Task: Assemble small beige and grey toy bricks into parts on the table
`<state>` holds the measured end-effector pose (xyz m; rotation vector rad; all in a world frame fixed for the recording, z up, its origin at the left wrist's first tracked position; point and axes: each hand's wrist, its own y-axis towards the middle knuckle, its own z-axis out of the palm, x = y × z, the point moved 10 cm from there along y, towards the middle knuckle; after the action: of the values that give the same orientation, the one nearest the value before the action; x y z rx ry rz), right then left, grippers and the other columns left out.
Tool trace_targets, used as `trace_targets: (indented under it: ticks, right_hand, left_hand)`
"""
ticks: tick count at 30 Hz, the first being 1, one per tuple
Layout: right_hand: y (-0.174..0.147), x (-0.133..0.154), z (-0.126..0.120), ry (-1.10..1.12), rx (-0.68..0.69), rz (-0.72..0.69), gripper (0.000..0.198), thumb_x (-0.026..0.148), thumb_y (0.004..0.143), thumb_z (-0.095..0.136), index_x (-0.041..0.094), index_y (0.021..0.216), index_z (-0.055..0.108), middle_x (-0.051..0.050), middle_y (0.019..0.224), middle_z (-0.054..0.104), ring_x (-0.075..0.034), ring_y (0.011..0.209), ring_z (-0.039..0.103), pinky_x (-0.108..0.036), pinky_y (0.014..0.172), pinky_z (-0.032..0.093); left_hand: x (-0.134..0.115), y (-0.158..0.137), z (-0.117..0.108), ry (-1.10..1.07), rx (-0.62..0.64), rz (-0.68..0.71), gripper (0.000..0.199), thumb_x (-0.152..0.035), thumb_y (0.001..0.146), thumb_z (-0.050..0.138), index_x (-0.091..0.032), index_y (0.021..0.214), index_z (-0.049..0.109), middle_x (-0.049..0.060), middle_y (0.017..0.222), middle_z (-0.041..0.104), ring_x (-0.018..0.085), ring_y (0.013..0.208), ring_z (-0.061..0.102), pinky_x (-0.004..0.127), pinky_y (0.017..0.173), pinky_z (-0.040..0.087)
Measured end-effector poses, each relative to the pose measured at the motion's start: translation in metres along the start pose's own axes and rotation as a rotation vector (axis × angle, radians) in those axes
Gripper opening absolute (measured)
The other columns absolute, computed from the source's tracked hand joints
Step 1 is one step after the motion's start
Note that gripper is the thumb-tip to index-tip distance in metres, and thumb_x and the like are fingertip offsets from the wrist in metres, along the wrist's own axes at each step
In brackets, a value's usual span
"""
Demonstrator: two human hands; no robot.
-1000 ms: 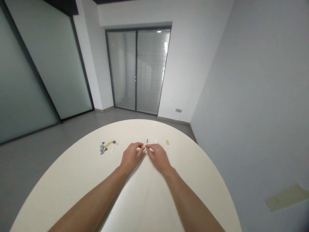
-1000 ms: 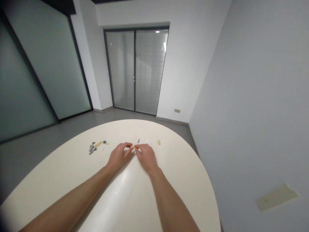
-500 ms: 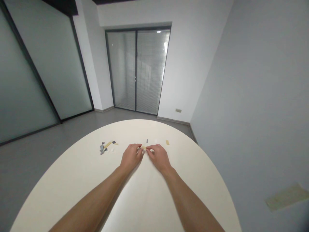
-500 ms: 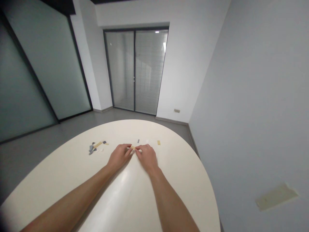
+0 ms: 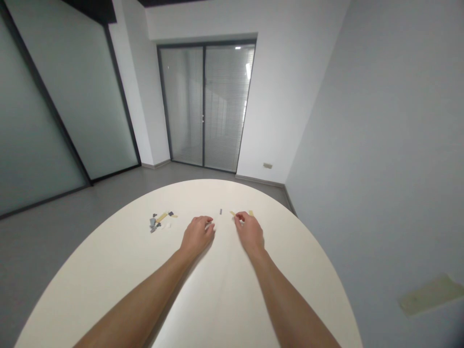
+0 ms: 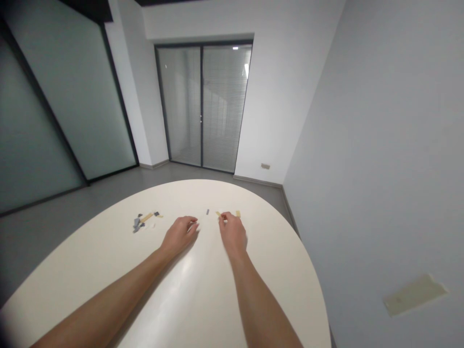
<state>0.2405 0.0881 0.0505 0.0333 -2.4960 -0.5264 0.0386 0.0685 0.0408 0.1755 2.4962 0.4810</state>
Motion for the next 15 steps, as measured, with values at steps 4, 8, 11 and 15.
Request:
trace_targets:
  ticks: [4,8,11,15]
  right_hand:
    - [0.001,-0.008,-0.005,-0.076,0.011,0.063,0.022,0.037,0.097,0.049,0.027,0.108,0.065,-0.002,0.097,0.071,-0.016,0.086,0.065,-0.025,0.068,0.043]
    - [0.001,-0.015,-0.010,-0.214,0.022,0.088,0.025,0.038,0.099,0.047,0.026,0.115,0.063,-0.005,0.095,0.071,-0.018,0.087,0.066,-0.025,0.068,0.043]
    - [0.002,-0.015,-0.013,-0.307,0.033,0.074,0.026,0.036,0.100,0.045,0.025,0.117,0.062,-0.007,0.097,0.072,-0.019,0.089,0.066,-0.027,0.071,0.044]
    - [0.003,-0.014,-0.012,-0.411,0.059,0.084,0.027,0.034,0.101,0.044,0.023,0.112,0.065,-0.010,0.098,0.071,-0.020,0.089,0.065,-0.028,0.073,0.046]
  left_hand:
    - [0.000,0.000,0.001,-0.012,0.004,-0.001,0.029,-0.030,0.091,0.050,-0.017,0.110,0.067,0.010,0.110,0.071,0.025,0.110,0.059,0.036,0.094,0.045]
    - [-0.001,0.001,0.001,-0.013,0.012,-0.004,0.027,-0.030,0.091,0.051,-0.018,0.108,0.068,0.009,0.108,0.072,0.025,0.108,0.060,0.036,0.092,0.046]
    - [-0.002,0.000,0.000,-0.010,0.013,0.005,0.026,-0.030,0.091,0.051,-0.018,0.106,0.069,0.009,0.106,0.072,0.025,0.108,0.060,0.036,0.092,0.045]
    - [-0.002,0.000,0.001,-0.002,0.010,0.012,0.026,-0.030,0.091,0.051,-0.018,0.105,0.070,0.009,0.105,0.072,0.024,0.105,0.061,0.036,0.090,0.046]
